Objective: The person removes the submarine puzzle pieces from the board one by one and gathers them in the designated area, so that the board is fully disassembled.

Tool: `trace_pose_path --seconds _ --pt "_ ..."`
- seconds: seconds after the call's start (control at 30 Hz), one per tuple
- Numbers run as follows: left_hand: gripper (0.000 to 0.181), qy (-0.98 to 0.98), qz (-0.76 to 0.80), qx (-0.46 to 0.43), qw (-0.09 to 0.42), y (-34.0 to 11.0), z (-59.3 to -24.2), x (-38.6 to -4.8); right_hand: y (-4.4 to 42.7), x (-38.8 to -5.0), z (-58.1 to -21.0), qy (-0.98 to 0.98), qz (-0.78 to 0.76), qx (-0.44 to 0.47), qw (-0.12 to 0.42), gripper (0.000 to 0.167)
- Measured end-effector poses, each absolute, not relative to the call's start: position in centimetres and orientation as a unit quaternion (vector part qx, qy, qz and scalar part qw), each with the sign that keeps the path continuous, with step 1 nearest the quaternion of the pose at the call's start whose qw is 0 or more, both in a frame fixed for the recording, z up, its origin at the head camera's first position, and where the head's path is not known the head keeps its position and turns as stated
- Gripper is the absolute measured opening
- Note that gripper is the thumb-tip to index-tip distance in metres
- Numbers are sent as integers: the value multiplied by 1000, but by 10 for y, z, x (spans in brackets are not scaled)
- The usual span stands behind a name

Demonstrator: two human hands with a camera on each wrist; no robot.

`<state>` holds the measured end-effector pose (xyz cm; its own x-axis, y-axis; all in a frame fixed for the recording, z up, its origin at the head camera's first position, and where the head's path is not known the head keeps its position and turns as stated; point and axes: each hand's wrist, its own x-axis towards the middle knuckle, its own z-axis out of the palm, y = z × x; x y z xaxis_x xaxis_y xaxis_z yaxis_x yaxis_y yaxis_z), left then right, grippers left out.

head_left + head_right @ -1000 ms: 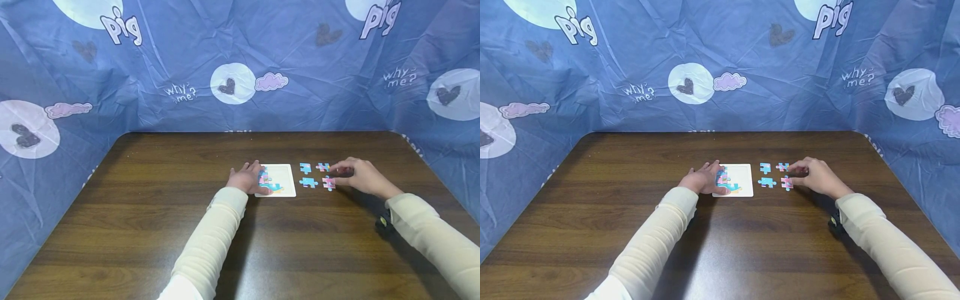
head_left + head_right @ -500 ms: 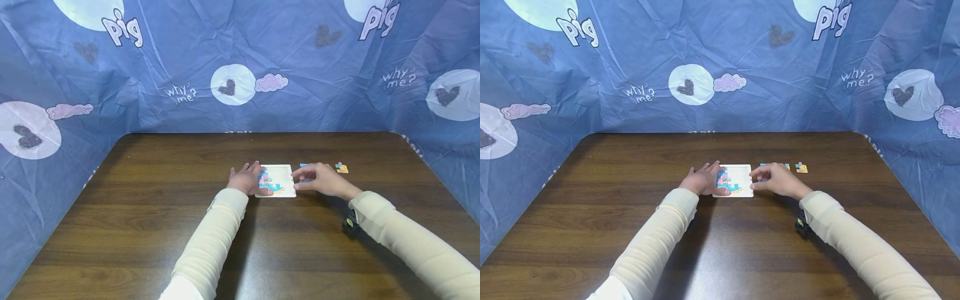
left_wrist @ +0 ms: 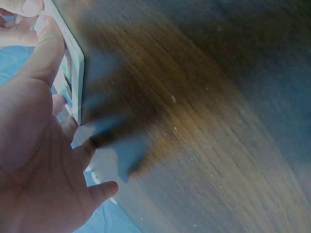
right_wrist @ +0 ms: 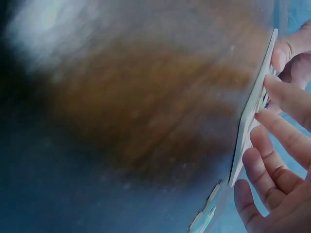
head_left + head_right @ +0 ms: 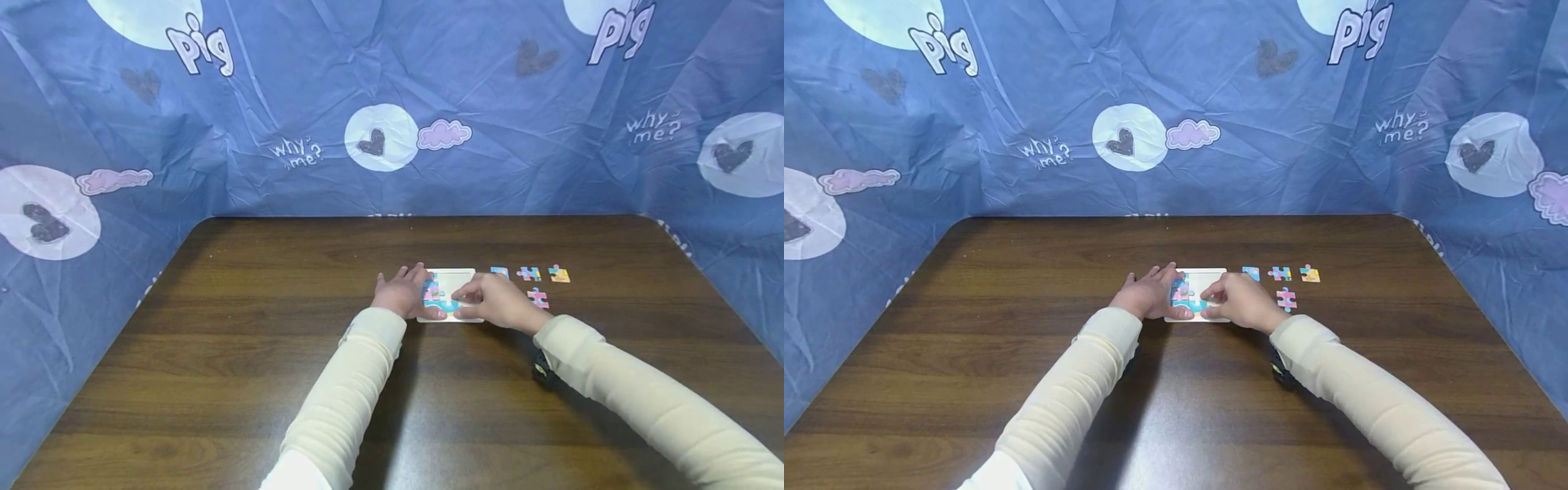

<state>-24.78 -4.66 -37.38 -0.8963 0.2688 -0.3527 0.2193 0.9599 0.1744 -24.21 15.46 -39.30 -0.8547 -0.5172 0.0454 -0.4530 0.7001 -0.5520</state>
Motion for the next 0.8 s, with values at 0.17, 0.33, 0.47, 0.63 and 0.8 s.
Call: trace_pose_path --seconds 0.17,0.33,0.47,0.63,0.8 --pt "82 973 72 131 177 -47 -368 -242 151 -242 -390 931 -260 -252 50 25" --pt "84 971 91 133 174 -47 -368 -245 147 -242 -386 944 -218 -246 40 24" --pt "87 968 119 132 178 -48 -370 -250 143 -241 -382 951 -189 -243 37 23" --pt "87 959 165 148 174 -54 -371 -255 143 -240 -379 955 -180 -232 44 23" --pt "82 956 190 163 154 -63 -373 -258 143 -241 -380 956 -180 -228 50 25"
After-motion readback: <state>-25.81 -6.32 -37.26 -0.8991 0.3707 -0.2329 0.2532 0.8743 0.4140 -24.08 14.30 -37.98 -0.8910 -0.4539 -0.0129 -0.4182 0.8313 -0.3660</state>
